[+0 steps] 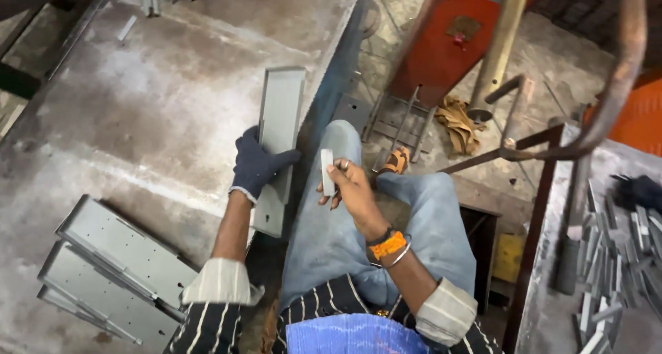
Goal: Using a spot welding machine to join metal plates and strips at a manual workstation.
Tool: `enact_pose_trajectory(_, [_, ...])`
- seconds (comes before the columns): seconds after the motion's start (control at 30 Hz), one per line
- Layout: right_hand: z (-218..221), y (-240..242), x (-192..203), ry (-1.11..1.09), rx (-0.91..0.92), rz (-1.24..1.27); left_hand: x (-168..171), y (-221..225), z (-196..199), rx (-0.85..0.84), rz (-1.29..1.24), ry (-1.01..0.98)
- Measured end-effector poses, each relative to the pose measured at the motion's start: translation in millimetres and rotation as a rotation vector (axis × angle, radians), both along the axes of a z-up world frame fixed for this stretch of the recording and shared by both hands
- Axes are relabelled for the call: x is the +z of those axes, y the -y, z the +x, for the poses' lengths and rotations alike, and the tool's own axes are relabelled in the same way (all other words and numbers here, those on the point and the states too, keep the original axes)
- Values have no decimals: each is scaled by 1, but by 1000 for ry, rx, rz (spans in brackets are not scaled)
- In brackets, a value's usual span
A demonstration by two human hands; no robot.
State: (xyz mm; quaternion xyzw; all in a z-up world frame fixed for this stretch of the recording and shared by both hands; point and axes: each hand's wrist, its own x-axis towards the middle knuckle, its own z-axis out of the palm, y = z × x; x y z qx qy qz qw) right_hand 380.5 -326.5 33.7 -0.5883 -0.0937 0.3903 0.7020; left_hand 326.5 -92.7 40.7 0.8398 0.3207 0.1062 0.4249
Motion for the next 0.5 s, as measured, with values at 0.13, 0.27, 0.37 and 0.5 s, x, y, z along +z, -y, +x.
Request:
enact_pose_trajectory(0.13, [3, 7, 27, 31, -155, 14, 55, 36, 6, -81, -439, 328])
enact_pose_trajectory(0.27, [8, 26, 23, 80, -356, 26, 64, 79, 16, -248, -862, 420])
enact_pose_trajectory(0.37, [8, 48, 26, 84, -439, 24, 49, 108, 26, -203, -978, 392])
enact_pose_trajectory(0.5, [2, 90, 26, -60, -481, 25, 30, 142, 33, -166, -1054, 224])
